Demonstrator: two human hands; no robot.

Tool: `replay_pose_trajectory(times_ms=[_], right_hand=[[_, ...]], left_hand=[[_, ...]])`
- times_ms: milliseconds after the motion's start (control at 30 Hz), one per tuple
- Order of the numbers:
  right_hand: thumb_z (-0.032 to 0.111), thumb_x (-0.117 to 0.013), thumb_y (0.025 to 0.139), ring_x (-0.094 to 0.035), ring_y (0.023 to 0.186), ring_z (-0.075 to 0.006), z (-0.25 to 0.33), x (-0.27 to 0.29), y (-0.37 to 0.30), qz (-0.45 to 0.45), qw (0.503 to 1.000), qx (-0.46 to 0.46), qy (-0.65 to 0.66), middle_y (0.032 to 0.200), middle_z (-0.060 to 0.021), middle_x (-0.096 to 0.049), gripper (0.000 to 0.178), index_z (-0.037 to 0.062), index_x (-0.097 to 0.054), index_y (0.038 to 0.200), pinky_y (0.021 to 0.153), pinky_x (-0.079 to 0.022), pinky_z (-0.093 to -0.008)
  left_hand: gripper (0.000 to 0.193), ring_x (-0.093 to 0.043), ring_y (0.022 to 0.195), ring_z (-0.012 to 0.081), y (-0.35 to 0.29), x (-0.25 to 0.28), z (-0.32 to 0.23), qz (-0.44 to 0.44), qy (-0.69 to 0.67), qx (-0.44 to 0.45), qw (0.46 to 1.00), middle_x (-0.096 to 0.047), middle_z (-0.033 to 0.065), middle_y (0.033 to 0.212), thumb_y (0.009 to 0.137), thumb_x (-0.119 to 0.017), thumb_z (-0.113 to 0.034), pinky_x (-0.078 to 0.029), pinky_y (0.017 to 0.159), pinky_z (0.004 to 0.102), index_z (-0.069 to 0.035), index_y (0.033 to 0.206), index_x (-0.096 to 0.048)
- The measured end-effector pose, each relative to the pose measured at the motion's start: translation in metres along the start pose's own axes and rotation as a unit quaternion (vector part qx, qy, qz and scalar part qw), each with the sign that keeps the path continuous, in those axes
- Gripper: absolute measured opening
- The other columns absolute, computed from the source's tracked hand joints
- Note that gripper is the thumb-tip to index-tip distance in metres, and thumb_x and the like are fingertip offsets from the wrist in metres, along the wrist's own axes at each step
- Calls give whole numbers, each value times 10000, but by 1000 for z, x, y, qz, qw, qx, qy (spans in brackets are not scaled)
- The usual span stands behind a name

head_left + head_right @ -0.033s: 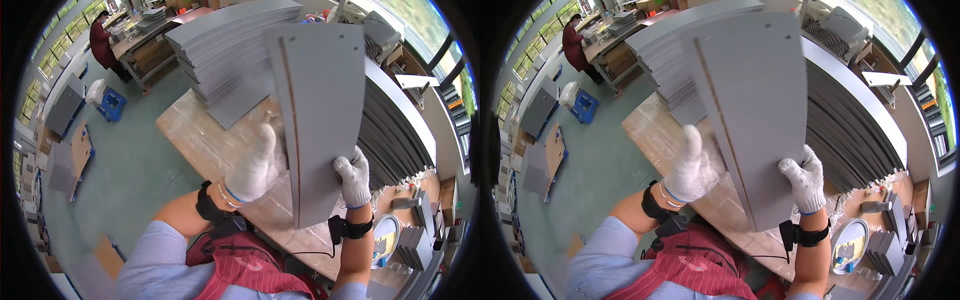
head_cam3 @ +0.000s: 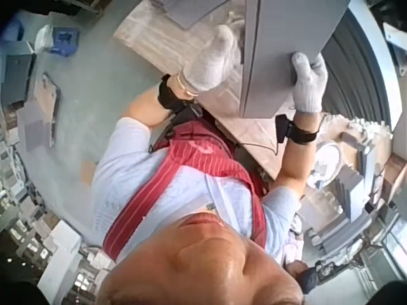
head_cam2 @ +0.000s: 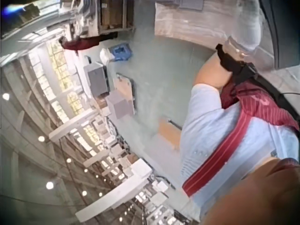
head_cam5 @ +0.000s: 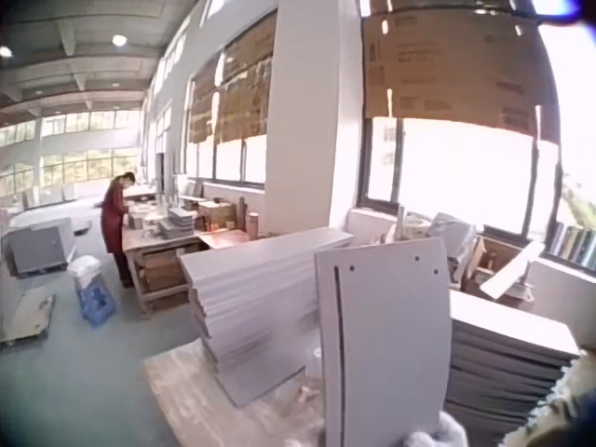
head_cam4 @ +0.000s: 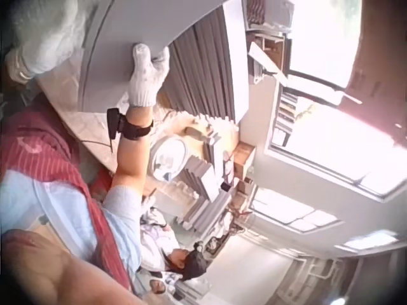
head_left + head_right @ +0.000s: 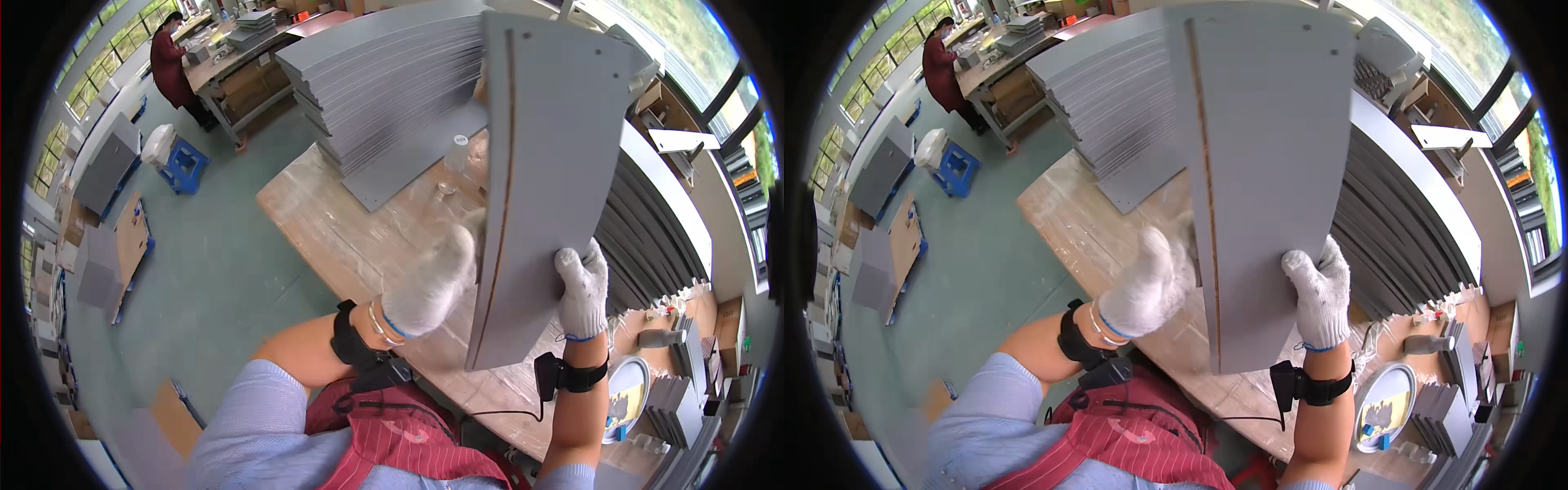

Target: The person sands the edges of gray rectangular panels using a blue sanding block. They wipe the panels with a white cloth and a liquid from a bottle, then stack the finished panels on a pile. The person repeats this process for multiple panels in a workshop setting.

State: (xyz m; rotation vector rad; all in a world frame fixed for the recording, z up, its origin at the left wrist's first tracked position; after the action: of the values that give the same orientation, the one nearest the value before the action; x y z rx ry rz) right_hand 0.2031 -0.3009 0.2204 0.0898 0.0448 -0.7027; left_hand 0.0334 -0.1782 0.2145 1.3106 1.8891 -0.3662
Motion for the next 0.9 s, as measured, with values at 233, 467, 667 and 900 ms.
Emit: replay_pose_trajectory(times_ms=[233, 467, 667, 900], right_hand=[[243, -659, 971, -640, 898, -161, 35, -46, 59, -171, 974, 64, 136, 1021, -69, -673, 297, 12, -633, 1157, 767, -526, -291], [235, -656, 969, -645, 935, -187, 24, -110, 141, -213, 962, 9, 168, 1063, -89, -664, 329, 5, -591, 1197, 780, -536, -323], [247, -620, 982, -614, 886, -168, -41, -143, 219, -248, 962, -24, 115, 1023, -88, -654, 301, 0, -596, 1153, 752, -513, -325], [141, -610, 937, -616, 768, -131, -99, -157, 238, -154, 977, -150, 4, 1016, -109, -651, 559, -31, -423, 1436, 551, -510, -255]], left_hand=[[483, -633, 1081, 144, -37, 106, 45, -78, 198, 181, 960, -678, 69, 1213, 866, -749, -96, -498, 976, 296, 12, 1308, -586], [588, -611, 1215, 256, -78, 226, 8, -148, -94, 225, 958, -623, 119, 1332, 840, -711, -50, -475, 1058, 425, -14, 1394, -515], [525, -615, 1203, 278, -63, 256, -42, -184, -198, 150, 951, -637, 126, 1292, 864, -716, -147, -492, 1046, 443, -11, 1340, -542], [403, -650, 1141, 262, -19, 304, -67, -245, -234, 182, 923, -673, 119, 1221, 903, -683, -142, -516, 1022, 412, 4, 1268, -594]])
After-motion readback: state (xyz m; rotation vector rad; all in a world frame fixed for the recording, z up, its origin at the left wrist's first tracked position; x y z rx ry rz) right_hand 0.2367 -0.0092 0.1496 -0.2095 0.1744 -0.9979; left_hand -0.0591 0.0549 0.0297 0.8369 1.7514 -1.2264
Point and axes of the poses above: each hand's wrist, its own y-axis towards the middle knuckle, its own x-axis out of the back of the hand, z = x × y, the point moved 5 cm from there along y, towards the middle knuckle
